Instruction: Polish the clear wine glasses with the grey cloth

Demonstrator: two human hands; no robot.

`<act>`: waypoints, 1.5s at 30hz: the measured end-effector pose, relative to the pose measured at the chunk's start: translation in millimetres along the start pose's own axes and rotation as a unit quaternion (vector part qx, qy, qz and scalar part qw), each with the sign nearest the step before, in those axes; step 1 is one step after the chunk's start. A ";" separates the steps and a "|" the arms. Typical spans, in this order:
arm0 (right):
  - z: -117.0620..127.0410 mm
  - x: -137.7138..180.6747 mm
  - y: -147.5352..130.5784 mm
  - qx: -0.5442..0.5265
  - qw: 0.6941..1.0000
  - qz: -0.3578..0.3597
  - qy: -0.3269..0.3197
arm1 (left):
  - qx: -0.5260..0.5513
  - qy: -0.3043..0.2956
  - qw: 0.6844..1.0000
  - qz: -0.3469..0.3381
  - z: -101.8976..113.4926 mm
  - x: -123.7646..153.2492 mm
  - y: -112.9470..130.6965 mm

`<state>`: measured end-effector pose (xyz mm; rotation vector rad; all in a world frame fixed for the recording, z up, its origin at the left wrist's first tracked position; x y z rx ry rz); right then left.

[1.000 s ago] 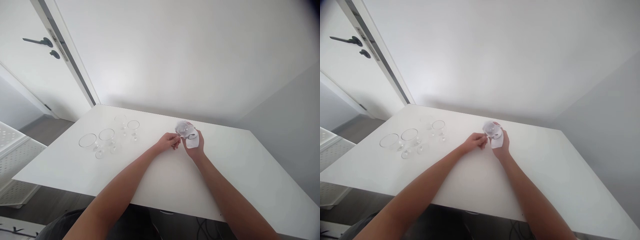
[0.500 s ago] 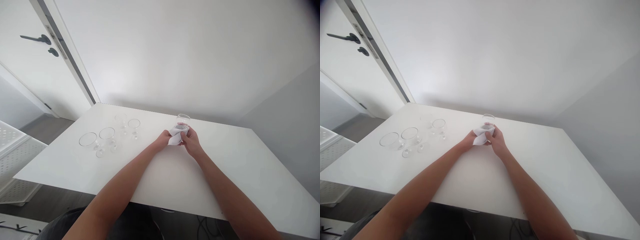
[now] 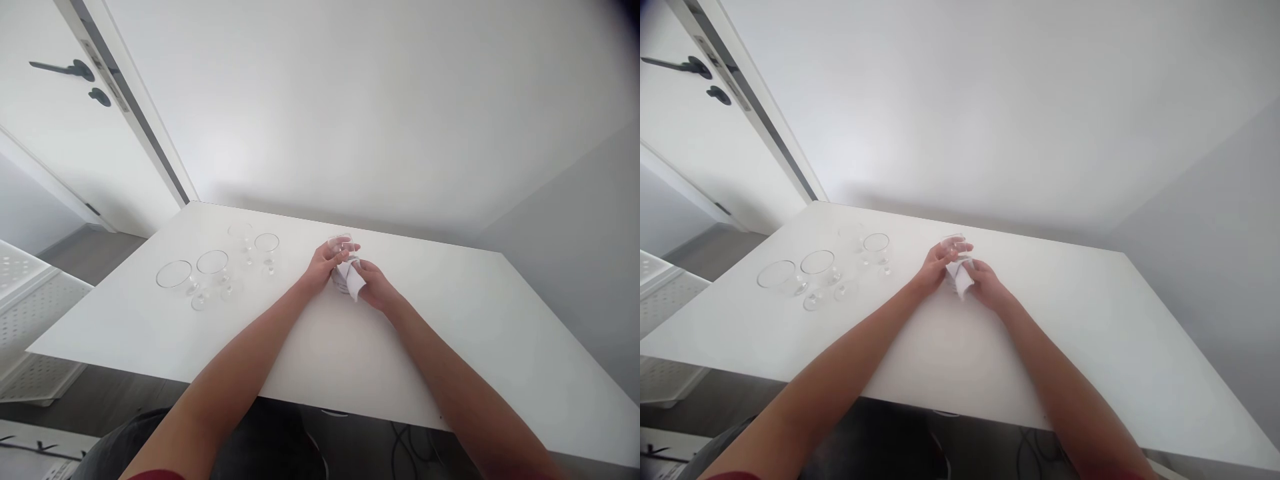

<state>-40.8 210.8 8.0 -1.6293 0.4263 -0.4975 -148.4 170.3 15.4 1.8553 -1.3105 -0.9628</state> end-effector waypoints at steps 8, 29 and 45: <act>21.0 -0.5 -12.8 0.122 0.985 0.080 0.095 | -0.008 0.032 0.998 -0.053 3.1 1.1 9.8; 64.9 4.0 -9.8 -0.041 0.961 0.101 0.255 | -0.056 -0.024 0.992 -0.108 -17.7 11.0 35.0; 59.3 3.3 -7.3 -0.074 0.964 0.072 0.246 | -0.035 -0.052 0.989 -0.136 -21.1 10.3 34.8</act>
Point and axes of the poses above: each hand's wrist, its own x-axis away from the middle knuckle, its own z-axis out of the back of the hand, y = z × x, the point moved 8 cm from there along -x, towards the middle knuckle
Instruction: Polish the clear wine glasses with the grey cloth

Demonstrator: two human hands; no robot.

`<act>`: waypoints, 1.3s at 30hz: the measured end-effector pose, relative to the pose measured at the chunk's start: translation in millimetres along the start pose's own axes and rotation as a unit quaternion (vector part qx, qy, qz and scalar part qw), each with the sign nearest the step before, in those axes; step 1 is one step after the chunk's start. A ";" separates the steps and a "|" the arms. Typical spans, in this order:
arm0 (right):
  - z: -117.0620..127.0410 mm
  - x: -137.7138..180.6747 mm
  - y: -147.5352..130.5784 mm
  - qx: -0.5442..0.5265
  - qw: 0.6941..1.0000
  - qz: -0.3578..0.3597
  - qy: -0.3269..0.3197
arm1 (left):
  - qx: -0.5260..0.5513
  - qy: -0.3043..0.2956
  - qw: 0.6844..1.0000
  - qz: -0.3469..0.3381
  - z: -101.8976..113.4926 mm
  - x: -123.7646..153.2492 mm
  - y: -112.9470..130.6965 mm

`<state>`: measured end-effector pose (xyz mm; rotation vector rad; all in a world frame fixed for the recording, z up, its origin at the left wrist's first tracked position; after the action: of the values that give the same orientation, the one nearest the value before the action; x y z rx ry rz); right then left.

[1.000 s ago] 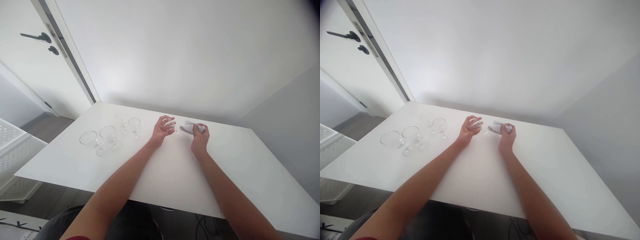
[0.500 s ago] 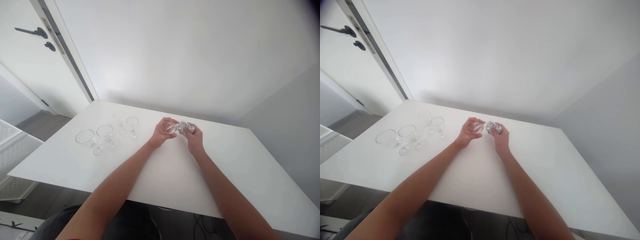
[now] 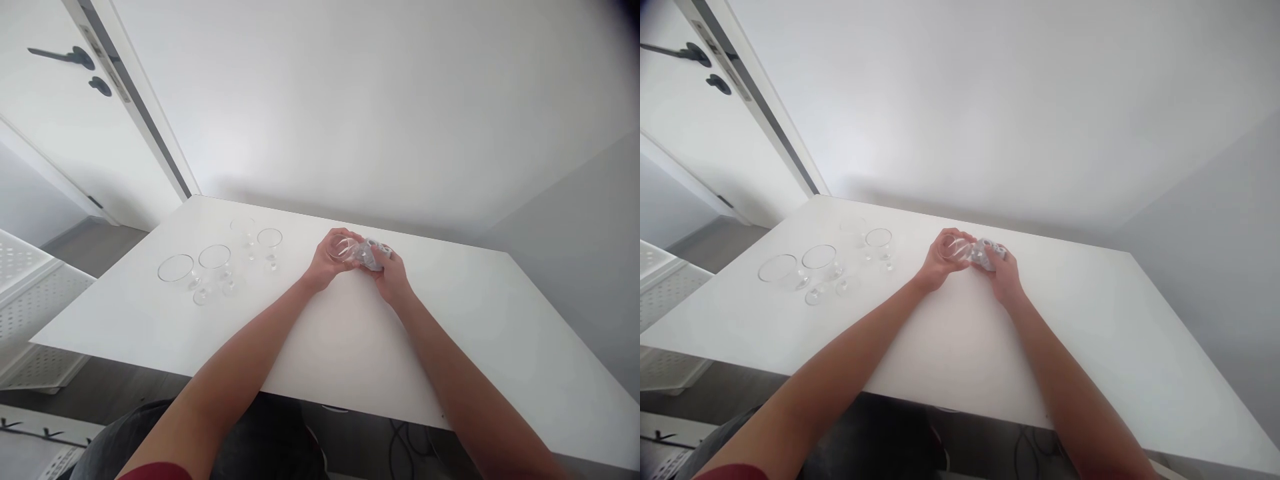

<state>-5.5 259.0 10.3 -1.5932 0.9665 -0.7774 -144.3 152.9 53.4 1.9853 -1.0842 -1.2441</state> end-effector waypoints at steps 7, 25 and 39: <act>8.6 8.2 -13.9 0.196 0.972 0.100 0.087 | -0.016 0.006 1.000 0.005 1.6 -0.5 -2.4; -62.6 47.9 -5.0 0.688 0.657 0.181 -0.250 | -0.135 0.090 0.986 0.039 23.7 0.5 -17.7; -29.2 40.2 -9.3 0.791 0.602 -0.020 -0.107 | -0.167 0.107 0.969 0.144 22.7 8.6 -39.2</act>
<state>-10.5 211.3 26.0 -0.0503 -0.1756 -0.9477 -149.5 165.3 9.3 1.5983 -0.9446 -0.9609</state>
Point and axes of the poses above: each hand's wrist, its own x-axis away from the middle knuckle, its own z-axis out of the back of the hand, y = z × x, the point moved 8 cm from there along -x, towards the middle knuckle
